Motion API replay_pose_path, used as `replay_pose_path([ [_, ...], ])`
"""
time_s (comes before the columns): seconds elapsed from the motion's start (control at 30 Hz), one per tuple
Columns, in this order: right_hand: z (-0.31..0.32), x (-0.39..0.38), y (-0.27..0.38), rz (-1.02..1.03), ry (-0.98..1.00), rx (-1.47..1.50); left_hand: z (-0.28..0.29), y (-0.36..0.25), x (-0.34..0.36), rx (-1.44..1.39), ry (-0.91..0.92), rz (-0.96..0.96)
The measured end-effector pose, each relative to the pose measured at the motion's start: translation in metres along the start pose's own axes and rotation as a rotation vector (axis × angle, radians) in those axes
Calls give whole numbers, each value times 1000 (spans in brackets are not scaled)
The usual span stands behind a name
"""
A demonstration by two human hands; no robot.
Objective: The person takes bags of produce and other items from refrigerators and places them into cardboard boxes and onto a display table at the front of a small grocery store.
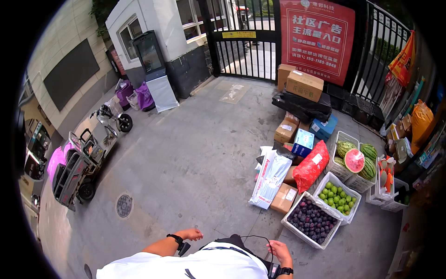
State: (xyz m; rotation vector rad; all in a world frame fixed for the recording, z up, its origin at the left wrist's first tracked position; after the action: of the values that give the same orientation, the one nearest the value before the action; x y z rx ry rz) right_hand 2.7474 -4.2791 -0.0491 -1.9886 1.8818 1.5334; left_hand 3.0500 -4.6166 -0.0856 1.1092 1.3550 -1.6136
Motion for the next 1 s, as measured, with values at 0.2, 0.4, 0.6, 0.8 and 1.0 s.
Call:
replay_pose_path([
  [0.2,-157,220,84,-180,255,-530,194,-21,-9,-118,-520,-315],
  [0.4,-366,300,162,-279,973,-809,260,-84,-62,-70,-865,-565],
  [0.6,-434,396,257,-416,1203,-753,294,-71,-4,-614,-271,-315],
  [0.8,-476,495,410,-202,1155,-589,370,-98,-8,-754,-383,-348],
  [1.0,-428,591,572,-43,1041,-450,485,-114,58,-1065,-264,-254],
])
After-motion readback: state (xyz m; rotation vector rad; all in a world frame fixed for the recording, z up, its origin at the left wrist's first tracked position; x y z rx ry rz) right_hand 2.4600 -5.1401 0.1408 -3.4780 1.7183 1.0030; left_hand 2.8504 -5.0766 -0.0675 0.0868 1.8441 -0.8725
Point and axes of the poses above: each hand's wrist, its own x-axis towards the middle knuckle, its own z-axis out of the back of the hand, y = z × x, the point moved 10 cm from there along x, towards the middle knuckle, and after that the axes turned 13 degrees about y, right-handed, at the moved point
